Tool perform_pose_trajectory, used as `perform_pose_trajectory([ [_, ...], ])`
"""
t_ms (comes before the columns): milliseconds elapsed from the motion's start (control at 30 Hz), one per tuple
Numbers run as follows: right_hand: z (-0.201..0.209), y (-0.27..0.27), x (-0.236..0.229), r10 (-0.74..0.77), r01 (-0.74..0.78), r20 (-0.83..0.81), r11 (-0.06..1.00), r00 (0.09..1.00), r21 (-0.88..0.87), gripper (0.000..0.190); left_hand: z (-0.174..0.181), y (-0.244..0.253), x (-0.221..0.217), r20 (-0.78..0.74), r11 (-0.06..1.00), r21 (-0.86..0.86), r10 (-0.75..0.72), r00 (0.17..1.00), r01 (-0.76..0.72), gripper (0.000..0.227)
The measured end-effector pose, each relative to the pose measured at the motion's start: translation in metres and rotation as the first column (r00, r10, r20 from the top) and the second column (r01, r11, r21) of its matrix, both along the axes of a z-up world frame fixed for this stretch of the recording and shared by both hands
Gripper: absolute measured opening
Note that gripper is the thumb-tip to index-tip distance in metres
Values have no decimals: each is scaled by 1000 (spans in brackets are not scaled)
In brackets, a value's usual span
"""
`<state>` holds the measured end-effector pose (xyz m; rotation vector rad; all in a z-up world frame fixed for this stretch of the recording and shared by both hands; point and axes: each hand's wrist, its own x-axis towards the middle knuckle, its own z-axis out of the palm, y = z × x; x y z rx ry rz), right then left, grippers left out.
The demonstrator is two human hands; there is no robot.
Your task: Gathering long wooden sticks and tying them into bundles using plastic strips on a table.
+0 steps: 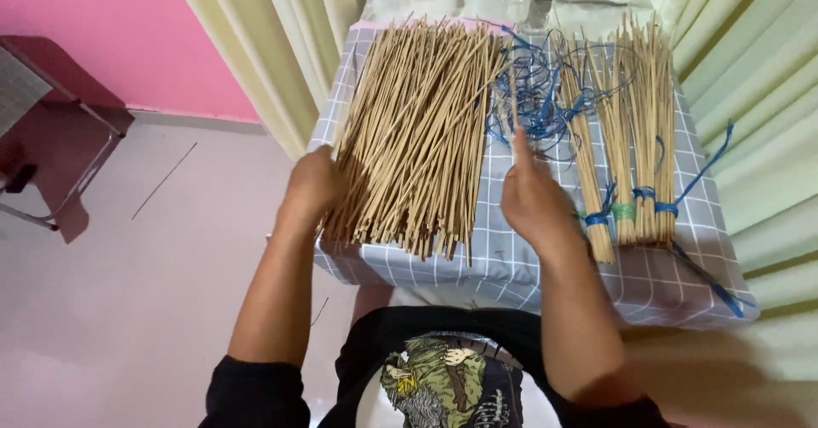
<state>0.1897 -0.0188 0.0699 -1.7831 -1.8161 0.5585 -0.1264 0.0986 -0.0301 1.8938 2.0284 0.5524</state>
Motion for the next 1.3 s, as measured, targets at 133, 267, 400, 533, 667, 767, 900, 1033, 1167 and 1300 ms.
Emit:
perform_pose_trajectory([
  [133, -32, 39, -2, 49, -38, 148, 996, 988, -77, 67, -4, 7, 11, -59, 996, -63, -69, 996, 66, 44],
  [267, -75, 71, 2, 145, -119, 228, 985, 963, -124, 71, -5, 4, 14, -112, 990, -81, -120, 986, 112, 42],
  [400, -59, 55, -18, 192, -154, 302, 978, 934, -143, 73, 14, 0, 18, -105, 993, -45, -116, 988, 112, 45],
  [533, -40, 47, -26, 263, -254, 183, 965, 947, -73, 62, 14, 11, 14, -53, 998, 3, -65, 996, 65, 52],
  [667, -41, 33, -26, 288, -304, 156, 948, 945, 96, 54, -2, 18, 7, 24, 999, -11, -52, 998, 52, 61],
  [767, -46, 24, -14, 259, -268, 86, 955, 962, 127, 52, 4, 16, 12, 45, 1000, -14, -25, 999, 25, 64],
  [900, -65, 19, 11, 225, -238, 89, 951, 970, 198, 47, -3, 25, 7, 35, 1000, -7, -28, 999, 28, 67],
  [1033, -106, 2, 43, 186, -178, 59, 734, 981, 655, 55, 38, -3, 23, 35, 990, -13, -142, 989, 142, 55],
  [1167, -102, -16, 69, 316, -172, -58, 650, 947, 740, 70, 27, 17, 9, 26, 963, 43, -269, 963, 268, 51],
  [1300, -117, -38, 104, 140, -63, -26, 592, 990, 804, 70, 13, 31, -4, 107, 985, 31, -171, 980, 168, 71],
])
